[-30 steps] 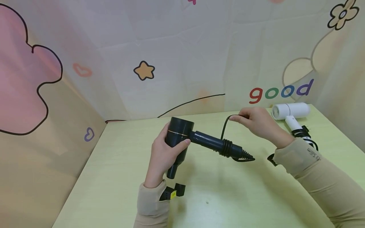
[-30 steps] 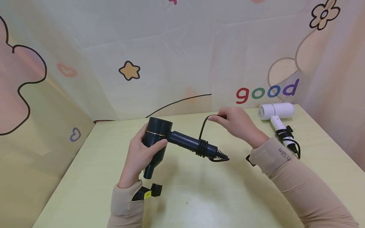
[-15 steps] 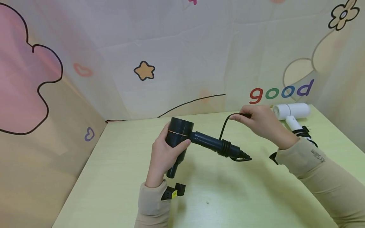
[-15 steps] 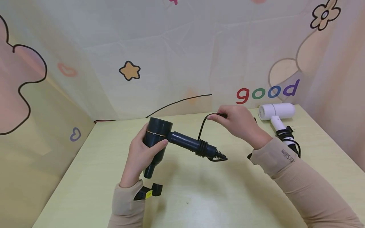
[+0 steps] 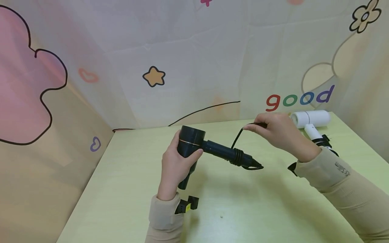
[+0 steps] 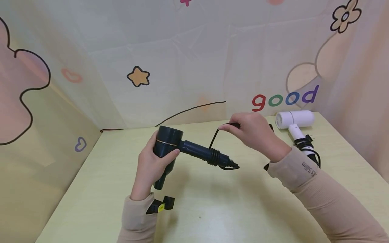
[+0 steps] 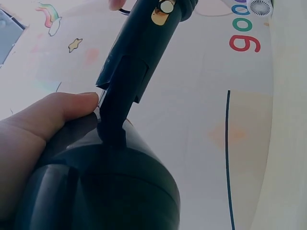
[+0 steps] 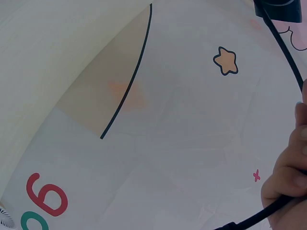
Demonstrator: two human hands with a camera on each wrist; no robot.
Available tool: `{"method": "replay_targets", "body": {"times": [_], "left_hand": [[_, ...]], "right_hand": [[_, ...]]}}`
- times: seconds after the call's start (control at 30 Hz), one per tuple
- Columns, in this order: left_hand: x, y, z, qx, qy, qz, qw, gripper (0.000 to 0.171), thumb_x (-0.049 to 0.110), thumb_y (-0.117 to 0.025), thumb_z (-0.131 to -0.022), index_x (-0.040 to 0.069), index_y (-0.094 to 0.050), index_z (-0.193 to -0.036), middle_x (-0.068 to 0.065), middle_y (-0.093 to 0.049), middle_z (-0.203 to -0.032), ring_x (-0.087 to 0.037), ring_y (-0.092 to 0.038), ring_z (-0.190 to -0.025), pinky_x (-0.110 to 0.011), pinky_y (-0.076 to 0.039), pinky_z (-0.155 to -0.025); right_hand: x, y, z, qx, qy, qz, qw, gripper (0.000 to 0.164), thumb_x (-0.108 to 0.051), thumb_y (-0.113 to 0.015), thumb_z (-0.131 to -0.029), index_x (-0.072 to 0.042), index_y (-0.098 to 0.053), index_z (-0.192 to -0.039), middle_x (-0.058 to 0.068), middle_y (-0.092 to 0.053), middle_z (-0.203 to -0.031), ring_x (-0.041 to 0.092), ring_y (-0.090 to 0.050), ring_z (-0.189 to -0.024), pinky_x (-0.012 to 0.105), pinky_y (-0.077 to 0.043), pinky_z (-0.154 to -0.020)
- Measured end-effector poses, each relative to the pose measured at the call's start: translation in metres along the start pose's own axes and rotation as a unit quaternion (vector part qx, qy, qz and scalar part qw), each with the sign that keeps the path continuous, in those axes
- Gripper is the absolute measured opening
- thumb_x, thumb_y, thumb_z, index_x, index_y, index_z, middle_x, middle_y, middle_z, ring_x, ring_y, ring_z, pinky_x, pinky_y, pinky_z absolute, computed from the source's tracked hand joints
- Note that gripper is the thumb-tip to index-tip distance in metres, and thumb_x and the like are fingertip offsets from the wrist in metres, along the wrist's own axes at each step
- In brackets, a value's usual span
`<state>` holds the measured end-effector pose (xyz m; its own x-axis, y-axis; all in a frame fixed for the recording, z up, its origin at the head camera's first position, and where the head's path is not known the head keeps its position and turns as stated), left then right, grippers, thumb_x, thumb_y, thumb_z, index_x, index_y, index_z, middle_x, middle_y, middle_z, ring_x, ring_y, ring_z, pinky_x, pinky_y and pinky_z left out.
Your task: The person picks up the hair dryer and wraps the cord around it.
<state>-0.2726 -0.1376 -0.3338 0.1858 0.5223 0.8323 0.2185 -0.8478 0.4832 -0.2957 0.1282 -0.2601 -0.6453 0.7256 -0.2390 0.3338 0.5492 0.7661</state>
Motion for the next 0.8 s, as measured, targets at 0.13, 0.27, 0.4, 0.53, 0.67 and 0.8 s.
{"method": "replay_targets", "body": {"times": [0.13,0.27,0.4,0.53,0.67,0.8], "left_hand": [[-0.001,0.001,0.000,0.016,-0.002,-0.012,0.9998,0.081,0.036,-0.077,-0.076,0.021,-0.036,-0.145,-0.008,-0.062,-0.103,-0.023,-0.059,-0.076,-0.030,-0.049,-0.059],[0.000,0.003,0.000,0.032,-0.010,-0.027,0.9991,0.081,0.036,-0.077,-0.076,0.020,-0.037,-0.145,-0.008,-0.062,-0.102,-0.023,-0.059,-0.076,-0.030,-0.048,-0.060],[0.003,0.006,0.001,0.060,-0.018,-0.043,0.9971,0.081,0.035,-0.077,-0.076,0.017,-0.037,-0.145,-0.010,-0.062,-0.103,-0.025,-0.059,-0.078,-0.033,-0.048,-0.062],[0.004,0.010,0.002,0.093,-0.028,-0.051,0.9940,0.082,0.033,-0.077,-0.076,0.013,-0.036,-0.145,-0.013,-0.062,-0.104,-0.026,-0.060,-0.080,-0.036,-0.049,-0.063],[0.005,0.012,0.002,0.112,-0.034,-0.054,0.9916,0.081,0.032,-0.077,-0.076,0.012,-0.037,-0.144,-0.014,-0.062,-0.103,-0.027,-0.061,-0.080,-0.037,-0.049,-0.062],[0.005,0.015,0.003,0.133,-0.041,-0.063,0.9883,0.079,0.033,-0.077,-0.076,0.012,-0.039,-0.142,-0.014,-0.062,-0.100,-0.027,-0.060,-0.078,-0.037,-0.048,-0.061]], "right_hand": [[-0.006,0.000,0.000,0.003,0.012,-0.002,1.000,0.027,-0.024,-0.076,-0.078,-0.017,-0.056,-0.061,-0.009,-0.039,-0.054,0.004,-0.033,-0.048,0.021,-0.030,-0.046],[-0.014,0.000,0.001,0.007,0.021,-0.008,1.000,0.026,-0.023,-0.077,-0.077,-0.018,-0.057,-0.062,-0.010,-0.040,-0.053,0.003,-0.033,-0.048,0.020,-0.031,-0.046],[-0.022,0.000,0.003,0.012,0.030,-0.018,0.999,0.023,-0.021,-0.077,-0.077,-0.018,-0.059,-0.062,-0.011,-0.041,-0.053,0.001,-0.033,-0.047,0.020,-0.031,-0.046],[-0.030,-0.002,0.005,0.008,0.027,-0.030,0.999,0.024,-0.020,-0.075,-0.079,-0.018,-0.059,-0.061,-0.012,-0.039,-0.052,0.000,-0.032,-0.047,0.019,-0.030,-0.046],[-0.036,-0.006,0.010,-0.011,0.009,-0.037,0.999,0.025,-0.020,-0.074,-0.081,-0.019,-0.058,-0.061,-0.012,-0.037,-0.051,0.000,-0.030,-0.046,0.019,-0.028,-0.045],[-0.041,-0.012,0.016,-0.035,-0.008,-0.044,0.998,0.024,-0.020,-0.072,-0.082,-0.019,-0.059,-0.062,-0.013,-0.036,-0.051,0.000,-0.029,-0.046,0.019,-0.028,-0.044]]}}
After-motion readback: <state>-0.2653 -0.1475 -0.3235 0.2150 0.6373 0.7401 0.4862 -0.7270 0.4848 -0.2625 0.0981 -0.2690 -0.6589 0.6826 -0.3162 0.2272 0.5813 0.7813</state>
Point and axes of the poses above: each hand's wrist, its own z-axis away from the middle knuckle, its own y-axis out of the back of the hand, x = y × z, the point moved 7 cm from there along -z, towards the middle knuckle
